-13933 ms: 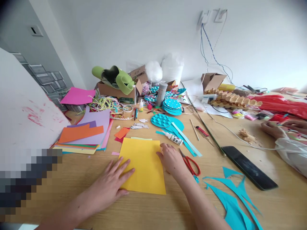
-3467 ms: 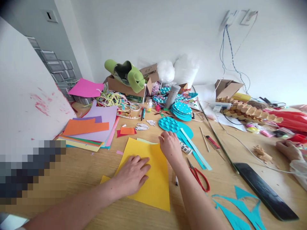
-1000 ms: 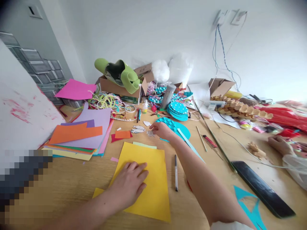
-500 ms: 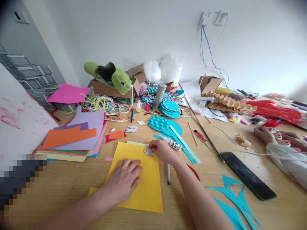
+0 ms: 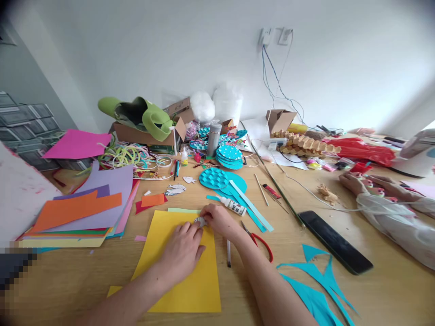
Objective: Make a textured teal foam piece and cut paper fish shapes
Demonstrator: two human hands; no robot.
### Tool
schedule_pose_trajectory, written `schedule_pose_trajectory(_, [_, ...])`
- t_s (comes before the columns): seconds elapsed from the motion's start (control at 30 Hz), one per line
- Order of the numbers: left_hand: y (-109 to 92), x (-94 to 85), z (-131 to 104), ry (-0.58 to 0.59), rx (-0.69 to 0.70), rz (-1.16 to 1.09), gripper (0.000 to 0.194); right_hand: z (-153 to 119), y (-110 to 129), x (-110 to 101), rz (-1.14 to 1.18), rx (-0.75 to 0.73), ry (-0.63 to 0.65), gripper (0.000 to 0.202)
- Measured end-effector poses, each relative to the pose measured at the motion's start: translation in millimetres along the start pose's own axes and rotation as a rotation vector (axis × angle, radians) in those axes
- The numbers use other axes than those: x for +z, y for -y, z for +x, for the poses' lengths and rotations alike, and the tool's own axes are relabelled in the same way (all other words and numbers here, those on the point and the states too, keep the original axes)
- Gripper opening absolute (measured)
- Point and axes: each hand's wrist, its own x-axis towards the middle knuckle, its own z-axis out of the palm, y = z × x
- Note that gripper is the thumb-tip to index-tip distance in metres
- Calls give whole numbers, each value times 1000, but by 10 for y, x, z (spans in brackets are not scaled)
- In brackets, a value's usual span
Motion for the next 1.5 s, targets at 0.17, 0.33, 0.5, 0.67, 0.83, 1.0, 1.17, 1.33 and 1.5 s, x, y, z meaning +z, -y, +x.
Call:
schedule_pose_trajectory(0.17, [3,90,-50,-24,19,53,34,-1,-69,-16,28,-16,-53,27])
schedule_pose_trajectory(0.33, [17,79,-54,-25,23,56,35,-40,-99,-131,0,-3,-104,29])
schedule_pose_trajectory(0.5, [36,96,-61,-22,16,10,38,-186,-124,-129,-46,-9,-111,26])
schedule_pose_trajectory(0.67, [55,119,-62,-31,-4,-55,46,-295,-149,-58,-9,41,-192,25])
schedule_pose_trajectory(0.83, [66,137,-46,-1,-12,-42,45,-326,-149,-34,-20,-40,-282,25])
schedule_pose_trajectory(1.0, [72,159,-21,7,-11,-48,45,-363,-187,-96,-176,-58,-365,26])
schedule_pose_trajectory(1.17, [79,169,-9,-4,-11,-66,44,-406,-237,-235,-331,84,-295,24])
schedule_pose_trajectory(1.33, [72,154,-17,-6,-14,-76,42,-465,-204,-337,-451,269,-133,19])
schedule_pose_trajectory(1.5, [71,145,-18,-7,-20,-76,42,-536,-273,-260,-471,261,-10,9])
